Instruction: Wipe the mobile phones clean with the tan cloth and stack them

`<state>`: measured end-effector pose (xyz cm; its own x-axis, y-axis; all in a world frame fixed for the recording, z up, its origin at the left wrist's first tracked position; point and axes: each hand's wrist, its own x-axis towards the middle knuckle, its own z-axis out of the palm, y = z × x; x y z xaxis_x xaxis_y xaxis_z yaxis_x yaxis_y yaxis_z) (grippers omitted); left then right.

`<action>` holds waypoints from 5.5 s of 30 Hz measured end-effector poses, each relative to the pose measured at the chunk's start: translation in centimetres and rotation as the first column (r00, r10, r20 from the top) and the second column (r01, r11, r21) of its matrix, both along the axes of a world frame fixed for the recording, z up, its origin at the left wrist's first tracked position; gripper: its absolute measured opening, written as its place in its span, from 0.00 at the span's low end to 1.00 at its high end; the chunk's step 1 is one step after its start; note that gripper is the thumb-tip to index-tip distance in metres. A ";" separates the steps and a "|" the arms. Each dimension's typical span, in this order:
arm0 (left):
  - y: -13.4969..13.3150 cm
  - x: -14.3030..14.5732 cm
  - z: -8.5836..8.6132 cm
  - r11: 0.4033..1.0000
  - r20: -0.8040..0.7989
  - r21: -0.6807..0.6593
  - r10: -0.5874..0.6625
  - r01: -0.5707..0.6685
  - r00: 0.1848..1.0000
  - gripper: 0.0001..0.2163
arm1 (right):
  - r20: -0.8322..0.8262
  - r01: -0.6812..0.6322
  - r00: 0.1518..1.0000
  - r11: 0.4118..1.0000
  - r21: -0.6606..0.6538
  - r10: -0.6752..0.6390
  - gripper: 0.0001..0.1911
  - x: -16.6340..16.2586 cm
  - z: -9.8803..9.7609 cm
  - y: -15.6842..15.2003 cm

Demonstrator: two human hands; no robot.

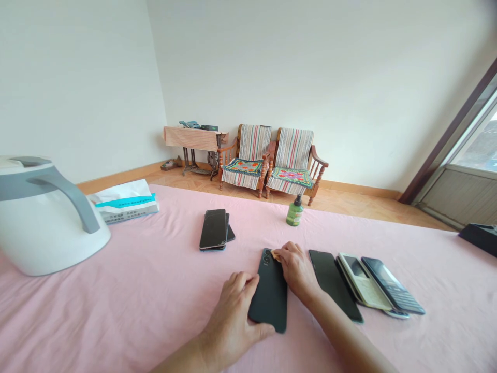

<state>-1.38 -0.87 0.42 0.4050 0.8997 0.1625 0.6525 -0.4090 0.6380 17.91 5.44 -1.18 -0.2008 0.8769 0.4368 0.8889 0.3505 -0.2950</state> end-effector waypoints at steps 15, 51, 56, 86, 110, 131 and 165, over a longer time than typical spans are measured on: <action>-0.2 0.1 0.5 0.999 -0.071 0.037 0.038 -0.035 0.997 0.28 | -0.006 -0.025 1.000 1.000 -0.014 0.025 0.16 -0.4 0.1 -0.5; 0.0 -0.3 0.3 1.000 -0.053 -0.008 0.021 -0.021 0.998 0.28 | 0.055 -0.041 0.997 0.995 -0.092 0.046 0.15 -1.2 0.6 -0.6; 0.0 -0.6 -0.1 0.999 -0.039 -0.002 0.032 -0.033 0.999 0.27 | 0.065 -0.054 0.996 0.994 -0.097 0.060 0.16 -1.5 0.4 -1.8; -0.3 -0.4 1.3 0.998 -0.034 -0.051 0.021 -0.022 0.999 0.26 | 0.116 0.009 0.993 0.993 -0.113 0.004 0.14 -1.8 0.8 -0.9; -0.3 -0.5 0.8 0.999 -0.016 -0.037 0.029 -0.030 0.999 0.26 | 0.029 -0.046 0.998 0.996 -0.071 0.048 0.15 -1.6 0.8 -1.9; -0.3 -0.5 1.1 0.999 -0.007 -0.050 0.015 -0.015 1.000 0.25 | 0.027 -0.092 0.995 0.986 -0.138 0.096 0.17 -1.7 0.7 -2.9; -0.1 -0.5 0.9 0.997 0.027 -0.079 0.014 -0.012 1.000 0.25 | -0.137 0.002 0.991 0.998 -0.060 -0.010 0.15 -2.3 -0.3 -0.3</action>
<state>-1.85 -0.92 1.31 0.3899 0.9152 0.1021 0.6393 -0.3489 0.6853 15.60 5.19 -1.50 -0.1370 0.9031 0.4070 0.8407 0.3233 -0.4344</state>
